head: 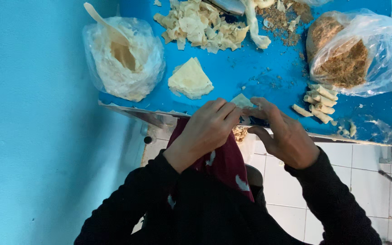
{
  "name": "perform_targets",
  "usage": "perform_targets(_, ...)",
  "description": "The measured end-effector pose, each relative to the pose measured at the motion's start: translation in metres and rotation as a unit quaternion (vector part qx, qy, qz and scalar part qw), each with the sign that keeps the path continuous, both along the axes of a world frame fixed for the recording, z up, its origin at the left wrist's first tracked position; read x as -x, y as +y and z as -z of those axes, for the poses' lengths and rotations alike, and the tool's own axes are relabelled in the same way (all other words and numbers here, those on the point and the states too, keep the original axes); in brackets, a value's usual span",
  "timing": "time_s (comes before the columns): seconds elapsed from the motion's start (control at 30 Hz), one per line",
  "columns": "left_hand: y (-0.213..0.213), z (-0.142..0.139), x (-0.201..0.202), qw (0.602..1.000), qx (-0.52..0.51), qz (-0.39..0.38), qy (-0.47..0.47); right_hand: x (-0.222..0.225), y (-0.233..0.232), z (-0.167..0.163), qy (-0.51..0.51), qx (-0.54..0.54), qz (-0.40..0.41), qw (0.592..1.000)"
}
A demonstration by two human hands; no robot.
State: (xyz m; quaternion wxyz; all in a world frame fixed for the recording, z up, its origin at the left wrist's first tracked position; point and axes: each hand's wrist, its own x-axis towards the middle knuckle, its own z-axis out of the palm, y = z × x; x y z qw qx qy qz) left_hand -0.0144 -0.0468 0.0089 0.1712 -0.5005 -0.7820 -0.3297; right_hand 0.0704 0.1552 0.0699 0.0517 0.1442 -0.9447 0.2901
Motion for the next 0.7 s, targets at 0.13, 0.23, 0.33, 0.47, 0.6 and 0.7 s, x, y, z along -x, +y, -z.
perform_targets(0.13, 0.004, 0.003, 0.006, 1.000, -0.016, 0.003, 0.008, 0.001, -0.002, 0.005, 0.015, -0.011, 0.014, 1.000)
perform_targets(0.23, 0.007, 0.006, 0.009, 0.999, -0.025, -0.013, 0.030, 0.003, -0.002, 0.009, 0.021, -0.009, 0.027, 0.999)
perform_targets(0.33, 0.010, 0.008, 0.009, 0.999, -0.032, -0.022, 0.016, 0.005, 0.001, 0.014, 0.036, 0.001, 0.020, 0.999)
perform_targets(0.47, 0.014, 0.007, 0.011, 0.999, -0.027, -0.027, -0.038, 0.009, 0.002, 0.024, 0.080, -0.060, 0.018, 0.995)
perform_targets(0.6, 0.014, 0.001, 0.011, 0.995, -0.041, -0.033, -0.084, 0.014, 0.001, 0.025, 0.086, -0.092, 0.025, 0.992)
perform_targets(0.7, 0.016, -0.003, 0.014, 0.991, -0.029, -0.035, -0.125, 0.013, 0.002, 0.017, 0.070, -0.050, 0.003, 0.996)
